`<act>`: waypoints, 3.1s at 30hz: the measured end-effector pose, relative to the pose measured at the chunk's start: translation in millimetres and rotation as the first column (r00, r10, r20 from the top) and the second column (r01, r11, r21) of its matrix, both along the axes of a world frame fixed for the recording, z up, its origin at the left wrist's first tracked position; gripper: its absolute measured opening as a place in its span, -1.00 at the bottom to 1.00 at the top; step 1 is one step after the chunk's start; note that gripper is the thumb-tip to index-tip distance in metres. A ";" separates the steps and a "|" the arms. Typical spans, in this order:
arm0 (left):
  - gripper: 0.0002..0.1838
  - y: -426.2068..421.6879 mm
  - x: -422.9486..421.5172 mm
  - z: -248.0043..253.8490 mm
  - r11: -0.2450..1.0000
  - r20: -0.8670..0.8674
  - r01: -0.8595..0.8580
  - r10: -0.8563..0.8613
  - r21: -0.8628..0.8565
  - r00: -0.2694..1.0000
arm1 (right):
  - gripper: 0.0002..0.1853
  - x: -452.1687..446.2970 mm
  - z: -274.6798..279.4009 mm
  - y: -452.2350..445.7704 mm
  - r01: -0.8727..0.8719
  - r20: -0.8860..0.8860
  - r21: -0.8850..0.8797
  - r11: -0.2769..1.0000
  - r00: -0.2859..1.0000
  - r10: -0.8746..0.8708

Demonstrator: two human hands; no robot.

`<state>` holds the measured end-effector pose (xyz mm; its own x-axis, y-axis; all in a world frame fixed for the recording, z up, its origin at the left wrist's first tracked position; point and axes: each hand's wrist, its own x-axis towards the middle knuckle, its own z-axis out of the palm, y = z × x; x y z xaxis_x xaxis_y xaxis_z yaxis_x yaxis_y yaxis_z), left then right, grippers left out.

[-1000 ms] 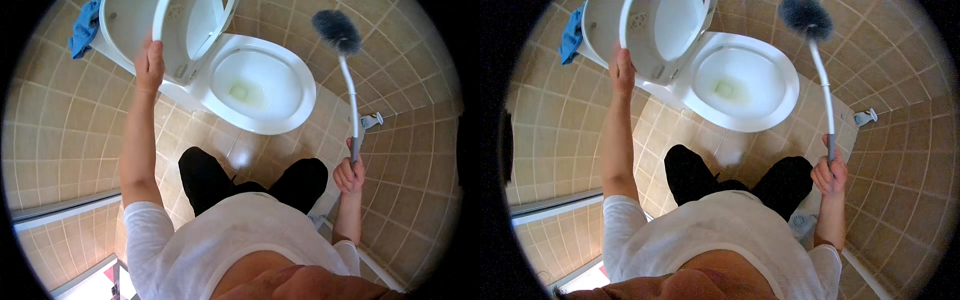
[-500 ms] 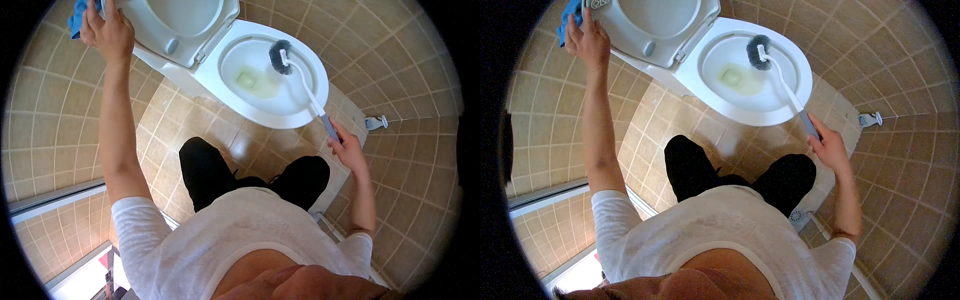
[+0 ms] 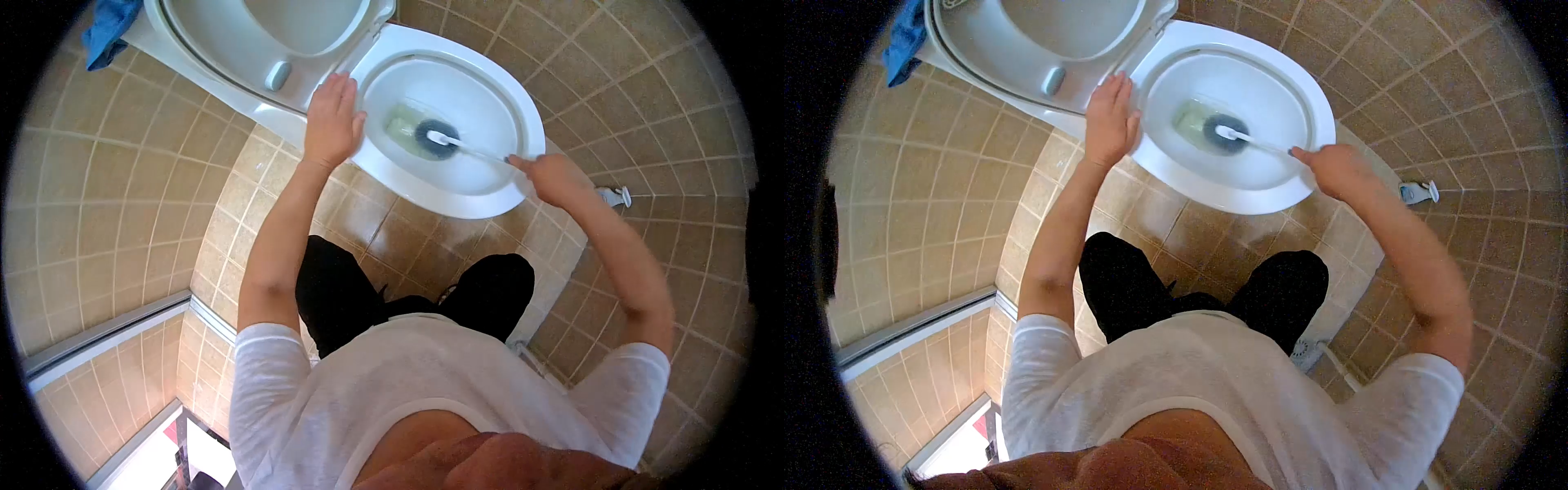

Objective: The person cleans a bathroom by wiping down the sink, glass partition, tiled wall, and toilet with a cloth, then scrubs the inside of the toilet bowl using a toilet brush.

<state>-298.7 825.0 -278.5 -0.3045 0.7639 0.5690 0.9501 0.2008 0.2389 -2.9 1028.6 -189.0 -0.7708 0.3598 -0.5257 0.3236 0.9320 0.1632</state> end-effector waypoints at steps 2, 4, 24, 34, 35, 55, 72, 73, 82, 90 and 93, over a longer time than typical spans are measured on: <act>-0.45 8.6 3.0 -14.5 0.997 0.117 0.046 -0.054 0.070 0.992 | -0.48 4.2 32.0 -12.8 -0.007 0.221 -0.022 1.000 0.975 0.012; -0.45 9.9 7.7 -20.3 0.998 0.165 0.018 -0.029 0.066 0.986 | -0.49 16.6 34.0 -17.2 0.041 0.201 -0.116 0.992 0.979 -0.017; -0.51 11.2 7.6 -27.5 0.998 0.219 -0.056 0.049 0.025 0.975 | -0.65 -71.4 -57.4 -16.1 -0.053 -0.056 -0.176 0.983 0.997 0.044; -0.52 8.1 6.3 -20.4 0.995 0.276 -0.017 -0.011 0.101 0.961 | -0.50 -139.7 -76.6 -24.2 0.051 -0.013 -0.047 0.998 0.999 -0.052; -0.52 8.4 3.9 -20.9 0.993 0.267 -0.007 -0.023 0.114 0.963 | -0.63 -139.7 -72.8 -27.1 0.104 0.044 -0.112 0.988 0.994 -0.100; -0.53 6.3 7.6 -27.1 0.990 0.292 -0.007 -0.036 0.142 0.956 | -0.42 -48.7 -16.4 -115.5 0.296 0.298 -0.939 -0.175 0.448 -0.843; -0.52 7.4 6.2 -28.1 0.984 0.222 0.025 -0.064 0.174 0.973 | -0.39 -37.8 -8.1 -106.8 0.286 0.268 -0.953 -0.104 0.625 -0.734; -0.52 7.7 6.8 -27.9 0.985 0.251 0.013 -0.056 0.171 0.966 | -0.39 -51.1 -14.5 -106.4 0.286 0.261 -0.954 -0.093 0.630 -0.732; -0.53 8.5 5.7 -27.8 0.982 0.224 0.029 -0.071 0.186 0.972 | -0.37 -35.2 -25.3 -118.7 0.274 0.294 -0.949 -0.159 0.576 -0.763; -0.53 9.6 4.6 -31.7 0.987 0.231 -0.006 -0.032 0.161 0.973 | -0.52 -34.4 -16.2 19.2 0.244 -0.171 -0.089 0.966 0.951 -0.256; -0.53 9.4 3.6 -35.3 0.986 0.221 0.004 -0.041 0.166 0.974 | -0.57 -51.4 62.1 16.1 0.336 0.011 0.154 0.929 0.940 -0.342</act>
